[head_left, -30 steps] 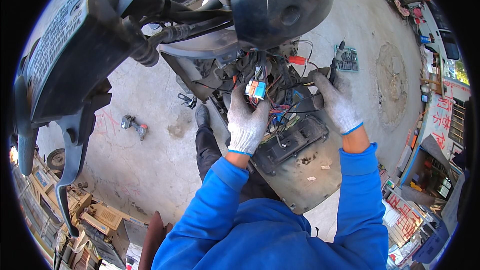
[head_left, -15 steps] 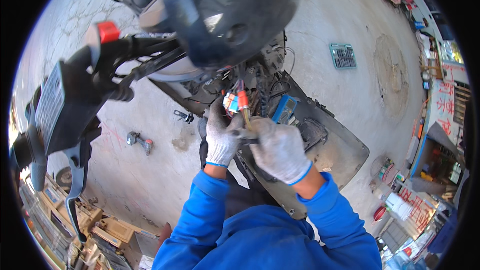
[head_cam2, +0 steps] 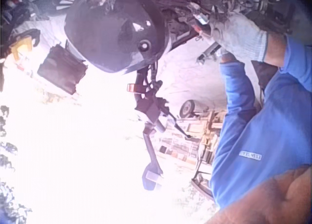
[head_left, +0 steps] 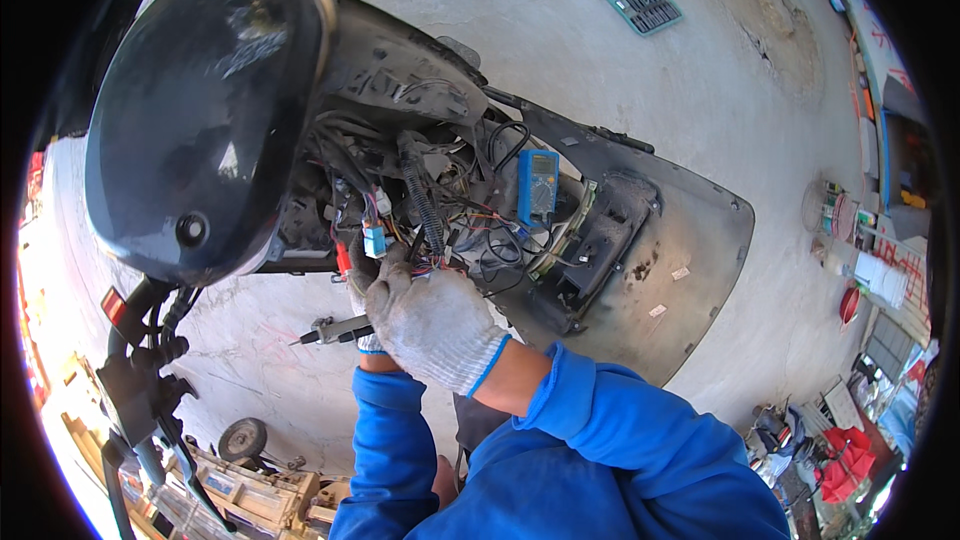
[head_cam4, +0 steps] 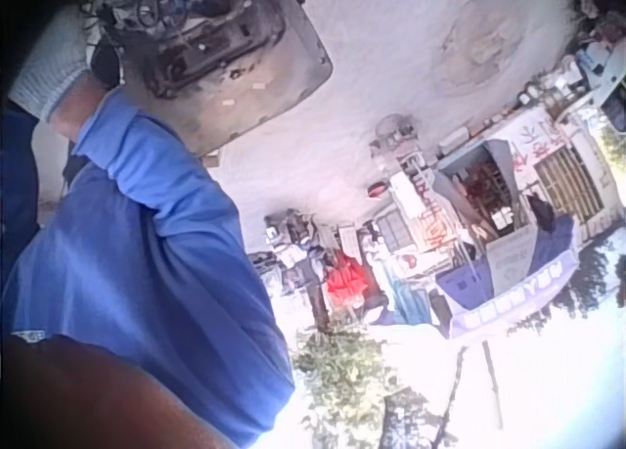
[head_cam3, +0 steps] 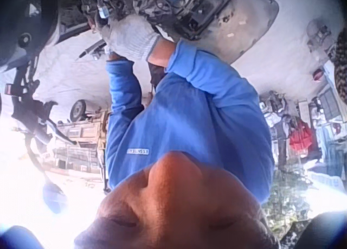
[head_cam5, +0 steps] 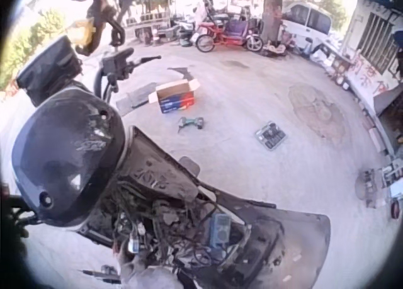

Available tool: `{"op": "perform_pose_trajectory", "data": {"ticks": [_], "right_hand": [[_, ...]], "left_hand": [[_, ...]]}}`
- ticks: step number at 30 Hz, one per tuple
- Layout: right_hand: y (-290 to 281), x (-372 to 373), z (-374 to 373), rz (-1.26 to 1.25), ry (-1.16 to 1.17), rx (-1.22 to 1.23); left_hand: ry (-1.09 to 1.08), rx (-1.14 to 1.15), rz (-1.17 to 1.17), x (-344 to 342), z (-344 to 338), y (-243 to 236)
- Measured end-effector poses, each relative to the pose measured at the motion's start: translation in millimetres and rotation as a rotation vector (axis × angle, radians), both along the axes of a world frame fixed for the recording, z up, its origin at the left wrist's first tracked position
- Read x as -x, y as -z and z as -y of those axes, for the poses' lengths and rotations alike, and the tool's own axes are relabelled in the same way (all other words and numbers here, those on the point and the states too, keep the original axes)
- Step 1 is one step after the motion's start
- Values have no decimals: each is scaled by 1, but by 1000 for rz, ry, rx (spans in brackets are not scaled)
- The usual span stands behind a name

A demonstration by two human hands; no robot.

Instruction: The person uses a multimeter to test the electric scooter's wiring and then uses pliers to strip and adjust wires in the exposed wiring harness under the seat. The scooter remains disassembled throughout the clip.

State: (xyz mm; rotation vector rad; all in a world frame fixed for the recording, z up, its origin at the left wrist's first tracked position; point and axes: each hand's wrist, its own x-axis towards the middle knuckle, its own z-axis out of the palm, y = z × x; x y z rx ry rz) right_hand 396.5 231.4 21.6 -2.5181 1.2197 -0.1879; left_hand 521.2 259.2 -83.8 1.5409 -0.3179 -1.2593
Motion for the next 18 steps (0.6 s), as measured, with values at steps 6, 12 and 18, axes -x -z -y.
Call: {"op": "perform_pose_trajectory", "data": {"ticks": [6,12,18], "right_hand": [[0,-1,-3,6,84,-5],[9,6,-10,27,115,-11],[4,14,-7,80,52,-91]], "left_hand": [[-26,-167,150,15,14,-19],[41,-162,251,29,10,-25],[133,-79,271,-20,-21,51]]}}
